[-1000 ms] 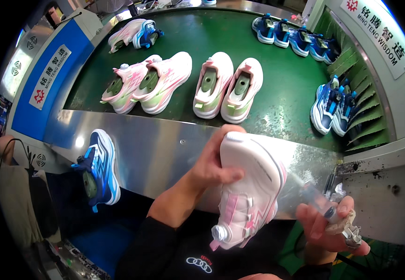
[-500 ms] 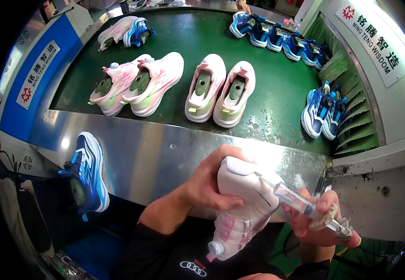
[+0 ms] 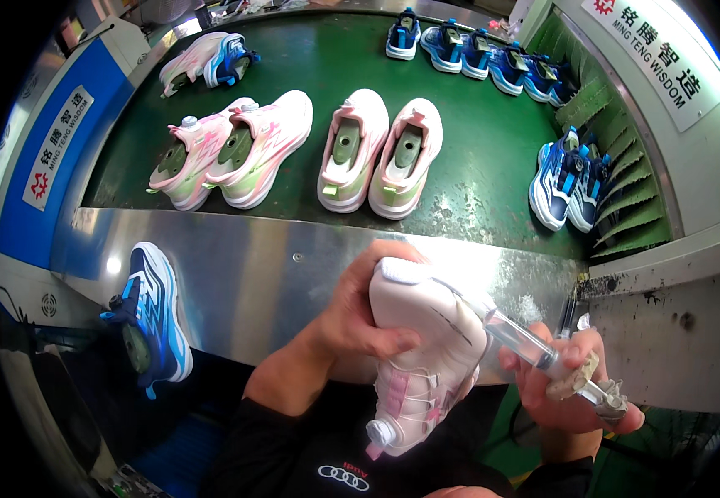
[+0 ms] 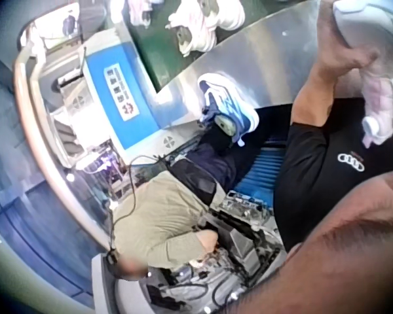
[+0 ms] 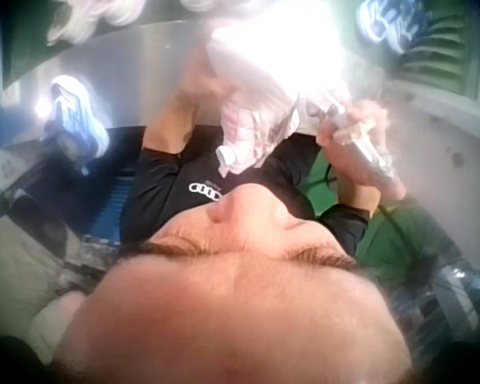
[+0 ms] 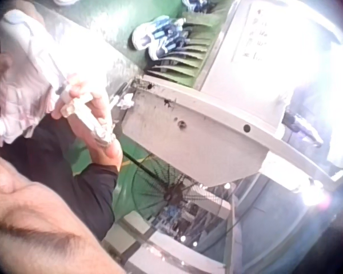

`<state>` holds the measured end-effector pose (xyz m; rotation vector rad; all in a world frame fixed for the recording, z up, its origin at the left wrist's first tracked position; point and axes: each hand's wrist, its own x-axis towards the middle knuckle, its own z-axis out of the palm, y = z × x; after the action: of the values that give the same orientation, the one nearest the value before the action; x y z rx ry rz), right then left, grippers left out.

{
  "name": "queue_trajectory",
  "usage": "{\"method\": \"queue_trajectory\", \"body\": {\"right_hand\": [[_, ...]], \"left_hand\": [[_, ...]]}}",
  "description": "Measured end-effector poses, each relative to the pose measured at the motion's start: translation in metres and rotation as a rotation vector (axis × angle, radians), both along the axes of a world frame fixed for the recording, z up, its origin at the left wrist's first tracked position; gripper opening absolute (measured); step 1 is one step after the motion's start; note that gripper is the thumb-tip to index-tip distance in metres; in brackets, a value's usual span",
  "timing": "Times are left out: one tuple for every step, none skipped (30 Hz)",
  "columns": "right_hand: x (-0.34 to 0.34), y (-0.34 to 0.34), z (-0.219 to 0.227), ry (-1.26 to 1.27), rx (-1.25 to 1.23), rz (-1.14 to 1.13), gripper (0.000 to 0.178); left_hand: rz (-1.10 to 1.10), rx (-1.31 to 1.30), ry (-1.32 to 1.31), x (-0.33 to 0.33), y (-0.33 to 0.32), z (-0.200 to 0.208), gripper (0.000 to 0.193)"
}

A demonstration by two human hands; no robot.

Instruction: The person picks up shoes one at a time from a conveyor line and applies liquid around the soles using a syringe while turning each shoe by hand.

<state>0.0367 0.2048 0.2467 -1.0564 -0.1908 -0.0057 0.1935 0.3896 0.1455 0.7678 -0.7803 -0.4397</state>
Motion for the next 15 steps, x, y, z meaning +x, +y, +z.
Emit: {"method": "queue_trajectory", "body": {"right_hand": [[-0.002,-0.002,-0.004,0.010,0.025,-0.011,0.074],[-0.004,-0.003,-0.007,0.016,0.045,-0.019,0.074],[-0.005,-0.004,-0.009,0.021,0.064,-0.027,0.073],[-0.006,-0.006,-0.011,0.012,0.073,-0.017,0.073],[-0.006,-0.008,-0.017,-0.006,0.080,-0.022,0.074],[-0.007,-0.009,-0.023,-0.019,0.089,-0.029,0.075],[-0.010,-0.010,-0.030,-0.030,0.100,-0.038,0.076],[-0.009,-0.012,-0.038,-0.112,0.096,-0.034,0.084],[-0.010,-0.013,-0.043,-0.151,0.095,-0.037,0.087],[-0.010,-0.014,-0.048,-0.189,0.095,-0.041,0.090],[-0.011,-0.016,-0.054,-0.225,0.097,-0.040,0.093],[-0.013,-0.016,-0.057,-0.227,0.083,-0.034,0.093],[-0.015,-0.018,-0.061,-0.229,0.068,-0.028,0.094],[-0.016,-0.019,-0.065,-0.246,0.064,-0.020,0.094],[-0.017,-0.021,-0.070,-0.262,0.061,-0.012,0.095]], "left_hand": [[-0.016,0.003,0.000,0.002,0.000,0.000,0.067],[-0.029,0.010,-0.003,0.003,0.001,0.002,0.066],[-0.037,0.018,0.000,0.003,0.002,0.003,0.066],[-0.001,0.040,0.036,0.003,0.003,0.003,0.067],[0.029,0.062,0.073,0.004,0.003,0.002,0.067],[0.037,0.069,0.071,0.006,0.002,-0.001,0.068],[0.023,0.079,0.076,0.007,0.002,-0.003,0.068],[0.049,0.076,0.103,0.007,0.002,-0.002,0.068],[0.074,0.072,0.129,0.007,0.001,-0.001,0.068],[0.086,0.082,0.143,0.008,0.000,0.000,0.072],[0.081,0.093,0.146,0.007,0.000,0.002,0.072],[0.097,0.081,0.210,0.007,-0.001,0.003,0.074],[0.114,0.069,0.274,0.007,-0.001,0.003,0.077],[0.130,0.090,0.279,0.007,-0.001,0.001,0.079],[0.122,0.100,0.284,0.008,0.000,0.001,0.079]]}}
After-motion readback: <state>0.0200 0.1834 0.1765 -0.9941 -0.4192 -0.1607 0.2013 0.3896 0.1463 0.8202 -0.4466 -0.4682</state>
